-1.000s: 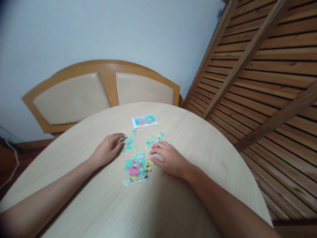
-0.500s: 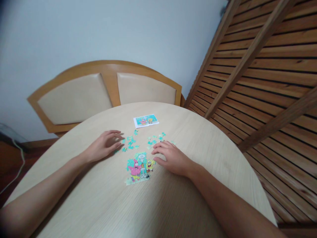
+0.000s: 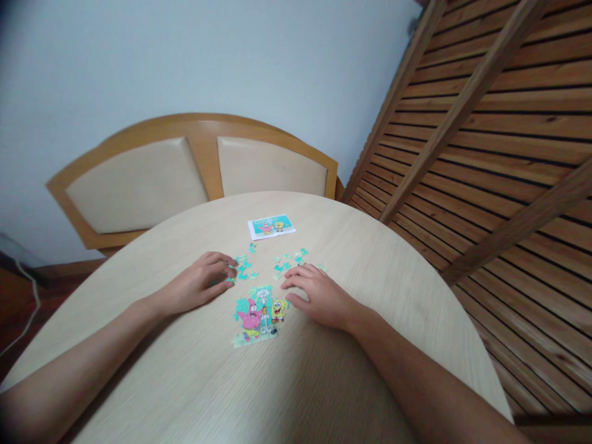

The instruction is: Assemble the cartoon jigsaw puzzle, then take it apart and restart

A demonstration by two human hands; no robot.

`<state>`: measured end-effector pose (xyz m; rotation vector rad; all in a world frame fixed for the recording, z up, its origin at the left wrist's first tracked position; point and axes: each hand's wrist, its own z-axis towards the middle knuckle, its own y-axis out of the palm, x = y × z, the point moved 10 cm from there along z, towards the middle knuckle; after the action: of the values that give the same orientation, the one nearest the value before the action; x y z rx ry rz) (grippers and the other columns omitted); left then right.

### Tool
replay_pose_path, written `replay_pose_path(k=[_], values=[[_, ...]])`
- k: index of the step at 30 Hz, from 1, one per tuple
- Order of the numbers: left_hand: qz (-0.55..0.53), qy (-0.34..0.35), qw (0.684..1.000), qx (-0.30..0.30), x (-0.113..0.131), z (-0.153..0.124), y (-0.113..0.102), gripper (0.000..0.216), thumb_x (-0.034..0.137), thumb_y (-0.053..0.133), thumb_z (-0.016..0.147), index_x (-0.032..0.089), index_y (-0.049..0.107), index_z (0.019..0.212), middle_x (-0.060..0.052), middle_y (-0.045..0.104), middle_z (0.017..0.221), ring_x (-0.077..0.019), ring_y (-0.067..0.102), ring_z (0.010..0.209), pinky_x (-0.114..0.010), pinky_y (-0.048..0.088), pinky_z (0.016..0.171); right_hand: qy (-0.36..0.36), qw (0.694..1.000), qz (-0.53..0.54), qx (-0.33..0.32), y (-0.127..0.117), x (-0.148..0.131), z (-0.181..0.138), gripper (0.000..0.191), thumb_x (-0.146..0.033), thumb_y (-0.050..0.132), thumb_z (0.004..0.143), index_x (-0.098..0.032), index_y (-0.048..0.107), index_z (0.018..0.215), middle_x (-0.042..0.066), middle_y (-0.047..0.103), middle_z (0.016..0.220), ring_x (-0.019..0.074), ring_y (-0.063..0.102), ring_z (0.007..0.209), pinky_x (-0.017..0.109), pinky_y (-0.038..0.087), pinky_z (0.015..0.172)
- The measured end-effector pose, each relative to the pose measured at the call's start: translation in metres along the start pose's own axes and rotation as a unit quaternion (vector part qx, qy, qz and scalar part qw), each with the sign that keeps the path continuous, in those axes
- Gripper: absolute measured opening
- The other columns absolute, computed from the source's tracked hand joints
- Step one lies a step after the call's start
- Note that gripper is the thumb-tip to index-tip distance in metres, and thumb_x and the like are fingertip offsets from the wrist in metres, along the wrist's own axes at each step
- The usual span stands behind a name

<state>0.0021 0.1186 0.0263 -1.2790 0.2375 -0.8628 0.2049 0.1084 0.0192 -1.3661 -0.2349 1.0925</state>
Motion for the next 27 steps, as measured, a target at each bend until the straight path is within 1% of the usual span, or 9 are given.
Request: replay_pose_path(k=[5, 9, 13, 16, 19, 21, 24, 27], values=[[-0.001, 0.0, 1.0, 0.029, 0.004, 0.004, 0.004, 0.021, 0.035, 0.055, 0.099, 0.024, 0.063, 0.115, -0.01, 0.064, 0.125, -0.0266, 0.058, 0.119, -0.046, 0.047, 0.104, 0.004, 1.0, -0.002, -0.004, 0.001, -0.001, 0.0, 0.018, -0.025, 0.06, 0.097, -0.022, 0.07, 0.11, 0.01, 0.067, 0.125, 0.0256, 0.057, 0.121, 0.047, 0.044, 0.106], [0.018, -0.004, 0.999, 0.034, 0.005, 0.008, 0.009, 0.027, 0.036, 0.051, 0.101, 0.023, 0.059, 0.124, -0.011, 0.063, 0.128, -0.0266, 0.058, 0.121, -0.046, 0.047, 0.105, 0.007, 1.0, -0.005, -0.005, 0.001, 0.0, 0.001, 0.019, -0.024, 0.06, 0.096, -0.022, 0.071, 0.111, 0.01, 0.067, 0.125, 0.0259, 0.058, 0.121, 0.047, 0.044, 0.106], [0.071, -0.021, 0.997, 0.019, -0.001, 0.014, 0.01, 0.033, 0.039, 0.044, 0.104, 0.022, 0.059, 0.128, -0.011, 0.062, 0.131, -0.0265, 0.058, 0.12, -0.045, 0.047, 0.106, 0.004, 1.0, -0.006, -0.005, 0.003, 0.0, 0.003, 0.019, -0.024, 0.06, 0.096, -0.021, 0.071, 0.111, 0.01, 0.067, 0.123, 0.0258, 0.058, 0.12, 0.046, 0.044, 0.106], [0.097, -0.038, 0.995, 0.007, -0.01, 0.025, 0.012, 0.038, 0.04, 0.04, 0.105, 0.019, 0.059, 0.13, -0.012, 0.062, 0.133, -0.028, 0.058, 0.121, -0.046, 0.047, 0.106, -0.001, 1.0, -0.005, -0.001, 0.003, 0.0, 0.003, 0.018, -0.023, 0.06, 0.096, -0.021, 0.071, 0.111, 0.01, 0.068, 0.122, 0.0256, 0.058, 0.12, 0.046, 0.044, 0.105], [0.105, -0.041, 0.994, -0.007, -0.017, 0.04, 0.018, 0.043, 0.04, 0.039, 0.104, 0.018, 0.057, 0.136, -0.012, 0.059, 0.143, -0.0292, 0.055, 0.127, -0.046, 0.043, 0.11, -0.004, 1.0, -0.005, 0.001, 0.003, 0.0, 0.003, 0.018, -0.023, 0.06, 0.096, -0.021, 0.07, 0.111, 0.01, 0.067, 0.122, 0.0256, 0.058, 0.12, 0.045, 0.044, 0.106], [0.111, -0.045, 0.993, -0.017, -0.022, 0.048, 0.023, 0.044, 0.039, 0.04, 0.103, 0.019, 0.055, 0.139, -0.01, 0.057, 0.147, -0.0297, 0.054, 0.129, -0.046, 0.042, 0.111, -0.004, 1.0, -0.004, 0.001, 0.003, 0.0, 0.002, 0.018, -0.023, 0.06, 0.096, -0.021, 0.07, 0.111, 0.01, 0.067, 0.122, 0.0256, 0.058, 0.12, 0.045, 0.044, 0.106], [0.124, -0.064, 0.99, -0.023, -0.031, 0.052, 0.024, 0.043, 0.041, 0.041, 0.101, 0.022, 0.058, 0.136, -0.008, 0.06, 0.144, -0.03, 0.055, 0.127, -0.047, 0.044, 0.107, -0.003, 1.0, -0.002, 0.001, 0.002, 0.0, 0.002, 0.019, -0.024, 0.059, 0.096, -0.022, 0.07, 0.112, 0.01, 0.067, 0.123, 0.0255, 0.058, 0.121, 0.045, 0.044, 0.106], [0.14, -0.092, 0.986, -0.016, -0.042, 0.045, 0.014, 0.04, 0.041, 0.039, 0.101, 0.022, 0.066, 0.123, -0.008, 0.067, 0.133, -0.0299, 0.059, 0.12, -0.047, 0.045, 0.104, -0.006, 1.0, -0.005, -0.001, 0.003, -0.001, 0.002, 0.02, -0.025, 0.059, 0.097, -0.021, 0.07, 0.113, 0.01, 0.067, 0.123, 0.0255, 0.057, 0.122, 0.046, 0.044, 0.107]])
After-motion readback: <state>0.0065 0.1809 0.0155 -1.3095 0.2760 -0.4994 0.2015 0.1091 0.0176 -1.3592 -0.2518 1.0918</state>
